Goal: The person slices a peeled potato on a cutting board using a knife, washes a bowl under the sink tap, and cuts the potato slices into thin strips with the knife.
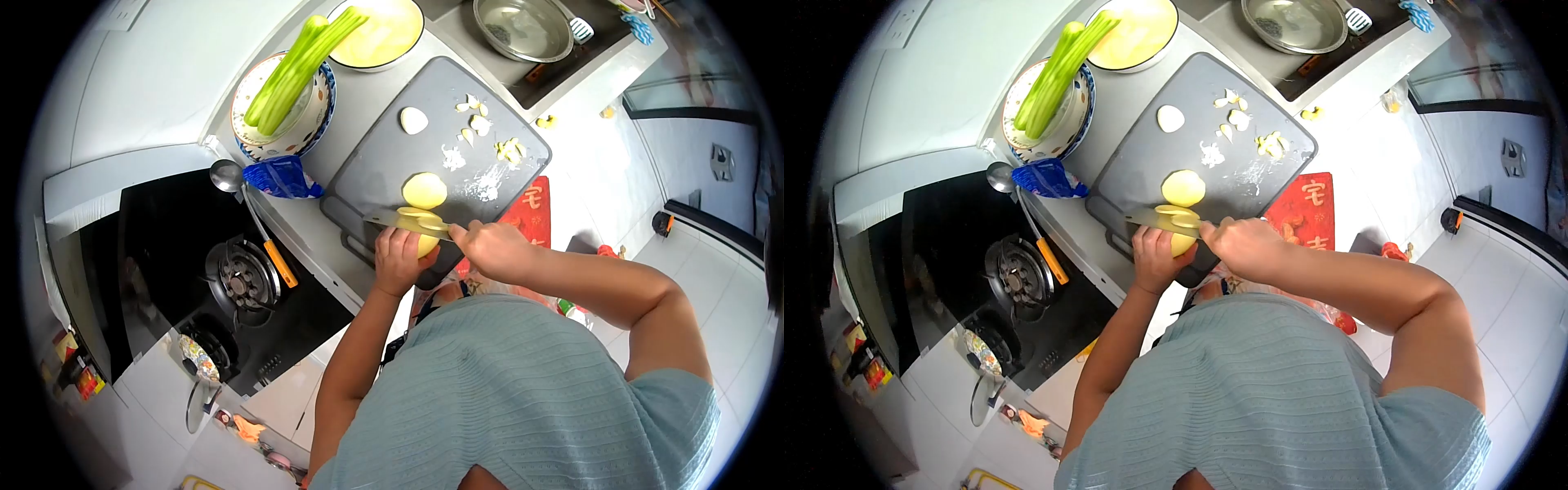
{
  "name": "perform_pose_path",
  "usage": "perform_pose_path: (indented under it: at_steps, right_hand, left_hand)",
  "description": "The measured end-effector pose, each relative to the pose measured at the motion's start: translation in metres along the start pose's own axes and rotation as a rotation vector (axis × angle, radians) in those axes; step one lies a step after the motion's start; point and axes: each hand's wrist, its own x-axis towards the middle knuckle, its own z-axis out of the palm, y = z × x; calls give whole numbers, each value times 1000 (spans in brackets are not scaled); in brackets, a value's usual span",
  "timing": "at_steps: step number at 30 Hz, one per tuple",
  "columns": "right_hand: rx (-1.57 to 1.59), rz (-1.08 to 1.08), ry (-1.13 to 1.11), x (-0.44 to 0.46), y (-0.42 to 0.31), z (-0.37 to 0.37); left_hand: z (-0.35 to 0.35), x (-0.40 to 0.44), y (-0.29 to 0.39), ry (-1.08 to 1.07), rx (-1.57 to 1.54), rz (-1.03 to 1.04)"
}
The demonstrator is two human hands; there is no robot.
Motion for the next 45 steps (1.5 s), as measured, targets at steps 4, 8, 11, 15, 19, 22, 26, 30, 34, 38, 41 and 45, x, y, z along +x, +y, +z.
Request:
perform_pose_path:
  at_steps: [4,8,11,15,19,22,26,30,34,38,41,45]
  right_hand:
    - [-42,-31,65,14,9,19]
    - [-60,-44,124,22,22,40]
    - [-31,-64,125,20,19,29]
    - [5,-50,64,-5,-3,-8]
    - [-36,22,14,-35,-17,-26]
    - [-72,7,34,-45,-14,-23]
    - [-104,20,35,-43,-11,-13]
    - [-34,-1,24,-24,-6,-5]
    - [7,-18,48,-2,-2,5]
    - [-34,-45,96,21,12,30]
    - [-23,-62,110,26,16,31]
    - [-14,-62,104,18,14,23]
  left_hand:
    - [-4,6,2,39,-18,10]
    - [-8,10,5,42,-13,22]
    - [-13,10,5,14,-13,19]
    - [-3,1,2,51,46,20]
    - [-1,-2,1,-12,44,-4]
    - [-2,-1,2,15,54,-1]
    - [0,-1,1,43,63,18]
    - [2,-2,0,38,30,21]
    - [-3,2,2,53,23,10]
    - [-8,7,3,38,-34,-6]
    - [-9,8,5,43,-43,-5]
    - [-17,9,9,2,-61,-41]
